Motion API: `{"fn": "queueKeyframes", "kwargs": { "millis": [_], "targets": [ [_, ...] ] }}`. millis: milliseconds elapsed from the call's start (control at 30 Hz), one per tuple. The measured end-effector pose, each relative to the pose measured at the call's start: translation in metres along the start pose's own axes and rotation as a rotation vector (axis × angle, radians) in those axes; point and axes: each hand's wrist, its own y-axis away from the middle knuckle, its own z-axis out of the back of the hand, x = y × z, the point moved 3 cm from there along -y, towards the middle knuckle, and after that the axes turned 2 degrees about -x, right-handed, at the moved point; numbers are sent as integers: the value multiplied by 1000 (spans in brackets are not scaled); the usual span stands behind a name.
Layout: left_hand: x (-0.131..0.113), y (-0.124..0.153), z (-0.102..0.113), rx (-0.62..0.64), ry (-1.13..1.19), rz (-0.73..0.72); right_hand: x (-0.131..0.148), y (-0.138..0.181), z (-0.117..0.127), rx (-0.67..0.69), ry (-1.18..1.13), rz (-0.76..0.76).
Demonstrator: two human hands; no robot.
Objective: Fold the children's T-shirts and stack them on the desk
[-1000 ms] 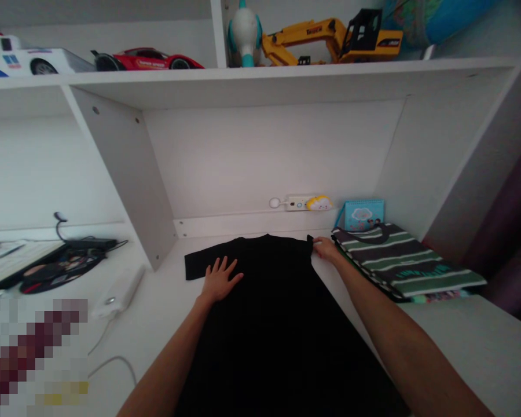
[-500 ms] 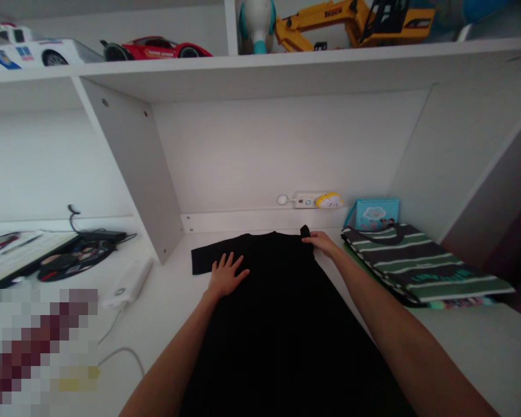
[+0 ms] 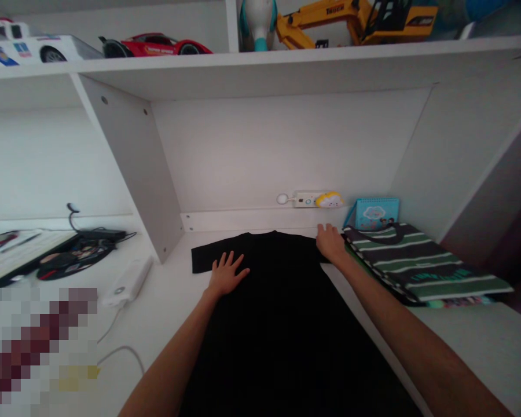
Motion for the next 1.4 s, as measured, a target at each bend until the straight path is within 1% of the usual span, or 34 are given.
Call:
{"fn": "queueKeyframes", "kwargs": {
  "millis": [67,133,200,267,367,567,667,733,767,800,867,900,933,1067,1133,1267,1333,1400],
  "targets": [
    [0,0,0,-9,5,-6,24,19,-16,94,1,139],
    [0,0,0,-9,5,-5,42,39,-36,224,14,247],
    [0,0,2,7,2,2,49,55,-51,327,47,274],
    [-2,1,3,27,0,4,46,63,-59,368,82,246],
    [-8,2,4,46,7,-16,34,63,-59,357,102,215],
    [-17,2,0,69,42,-42,20,64,-52,363,101,208],
    [-18,-7,5,154,70,-60,16,66,-50,373,88,201],
    [-20,-19,11,205,77,-56,16,62,-48,413,69,199],
    [-22,-26,14,197,76,-47,16,58,-48,431,59,188],
    [-25,-34,18,159,75,-38,17,52,-48,438,51,172],
    [-31,-50,20,43,77,-40,18,39,-49,417,48,136],
    [-34,-57,19,-1,81,-46,19,32,-50,396,52,120],
    [-36,-63,15,-17,85,-47,20,25,-52,380,58,109],
    [-30,-79,-9,39,89,19,17,10,-64,361,76,68],
    [-25,-85,-17,43,84,41,13,7,-69,350,82,49],
    [-19,-93,-22,16,78,56,8,1,-73,312,92,54],
    [-19,-94,-24,6,76,63,9,-2,-70,306,100,66],
    [-19,-94,-26,7,77,67,16,-1,-62,314,110,66]
  ]
}}
